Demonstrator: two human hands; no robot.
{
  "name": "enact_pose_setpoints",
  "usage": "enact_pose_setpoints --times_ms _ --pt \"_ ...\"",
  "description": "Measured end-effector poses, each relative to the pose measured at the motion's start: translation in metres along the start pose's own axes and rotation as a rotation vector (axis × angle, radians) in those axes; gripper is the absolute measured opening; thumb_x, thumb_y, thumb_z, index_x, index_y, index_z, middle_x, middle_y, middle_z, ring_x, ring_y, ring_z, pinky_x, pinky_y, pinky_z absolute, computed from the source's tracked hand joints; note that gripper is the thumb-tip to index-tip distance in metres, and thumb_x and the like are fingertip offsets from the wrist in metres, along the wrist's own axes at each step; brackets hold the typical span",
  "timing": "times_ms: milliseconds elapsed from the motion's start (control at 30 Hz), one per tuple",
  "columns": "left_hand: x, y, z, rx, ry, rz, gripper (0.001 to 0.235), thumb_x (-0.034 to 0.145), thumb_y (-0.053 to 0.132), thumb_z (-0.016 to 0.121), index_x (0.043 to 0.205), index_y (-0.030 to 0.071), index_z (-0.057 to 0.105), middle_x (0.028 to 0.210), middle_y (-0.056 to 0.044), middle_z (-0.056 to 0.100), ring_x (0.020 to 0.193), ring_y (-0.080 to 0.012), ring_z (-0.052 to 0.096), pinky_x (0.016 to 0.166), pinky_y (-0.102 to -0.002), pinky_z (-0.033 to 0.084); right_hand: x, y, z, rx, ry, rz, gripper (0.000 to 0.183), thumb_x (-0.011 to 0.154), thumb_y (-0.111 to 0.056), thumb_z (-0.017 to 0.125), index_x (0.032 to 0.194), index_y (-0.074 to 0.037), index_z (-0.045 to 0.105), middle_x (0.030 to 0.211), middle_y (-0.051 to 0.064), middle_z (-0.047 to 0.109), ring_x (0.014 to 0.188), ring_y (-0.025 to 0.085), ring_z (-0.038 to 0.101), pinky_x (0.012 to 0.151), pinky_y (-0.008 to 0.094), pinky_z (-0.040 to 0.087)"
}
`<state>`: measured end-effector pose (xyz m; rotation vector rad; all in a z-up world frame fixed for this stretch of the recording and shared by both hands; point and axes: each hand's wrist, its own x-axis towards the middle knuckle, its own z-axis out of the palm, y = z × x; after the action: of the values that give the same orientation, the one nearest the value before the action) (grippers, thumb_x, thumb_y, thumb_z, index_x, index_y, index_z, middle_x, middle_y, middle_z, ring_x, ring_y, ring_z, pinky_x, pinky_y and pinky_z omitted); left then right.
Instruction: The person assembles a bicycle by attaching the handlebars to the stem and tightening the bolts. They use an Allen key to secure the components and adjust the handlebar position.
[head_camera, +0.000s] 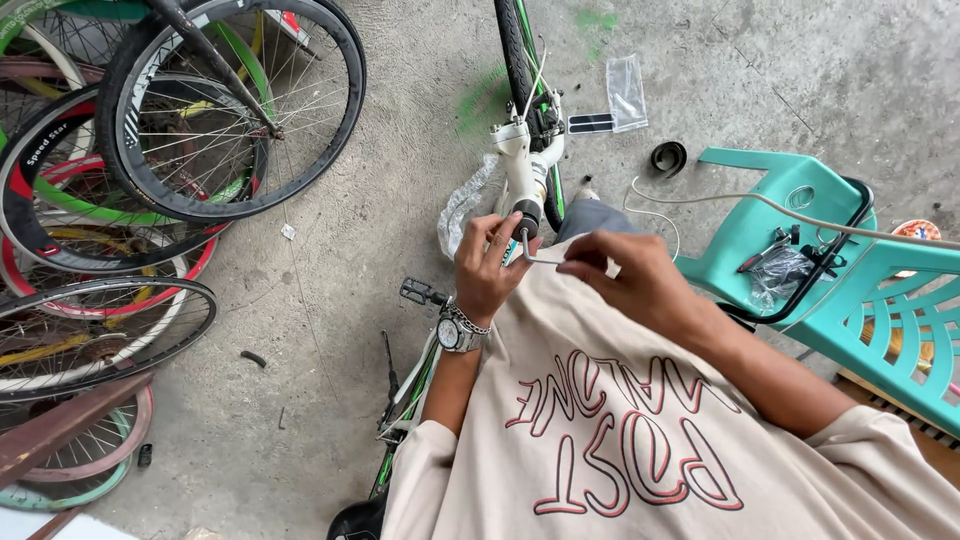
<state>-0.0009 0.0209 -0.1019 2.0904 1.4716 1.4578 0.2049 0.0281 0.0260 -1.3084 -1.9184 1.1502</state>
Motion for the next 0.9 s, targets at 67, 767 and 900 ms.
enact_pose_setpoints --times_ms 67,767,900 --pt "0.006 0.003 -0.001 0.036 0.012 0.033 0.042 0.083 0.029 0.084 0.115 0.003 0.073 0.093 -0.011 0.062 0.074 -0.023 0.063 0.065 -0.033 0.056 0.012 0.004 0.001 0.085 0.044 0.031 0.013 0.091 -0.019 0.079 0.1 -0.011 0.074 0.066 0.001 0.069 0.061 0.016 0.064 0.062 0.031 0.051" --pt "0.006 0.025 -0.006 0.064 -0.092 -0.076 0.043 0.082 0.01 0.077 0.121 -0.001 0.065 0.104 -0.016 0.058 0.09 -0.0307 0.065 0.077 -0.038 0.058 0.012 0.041 0.063 1.135 0.216 0.347 0.024 0.1 -0.012 0.066 0.107 0.011 0.068 0.079 0.021 0.072 0.074 0.021 0.074 0.069 0.035 0.063" --pt "0.013 0.039 -0.009 0.036 -0.143 -0.128 0.046 0.079 -0.008 0.075 0.122 -0.008 0.06 0.109 -0.023 0.055 0.098 -0.0382 0.063 0.086 -0.041 0.058 0.01 0.046 0.069 1.081 0.215 0.212 0.021 0.103 -0.008 0.059 0.108 0.012 0.066 0.084 0.023 0.071 0.079 0.026 0.074 0.074 0.036 0.062"
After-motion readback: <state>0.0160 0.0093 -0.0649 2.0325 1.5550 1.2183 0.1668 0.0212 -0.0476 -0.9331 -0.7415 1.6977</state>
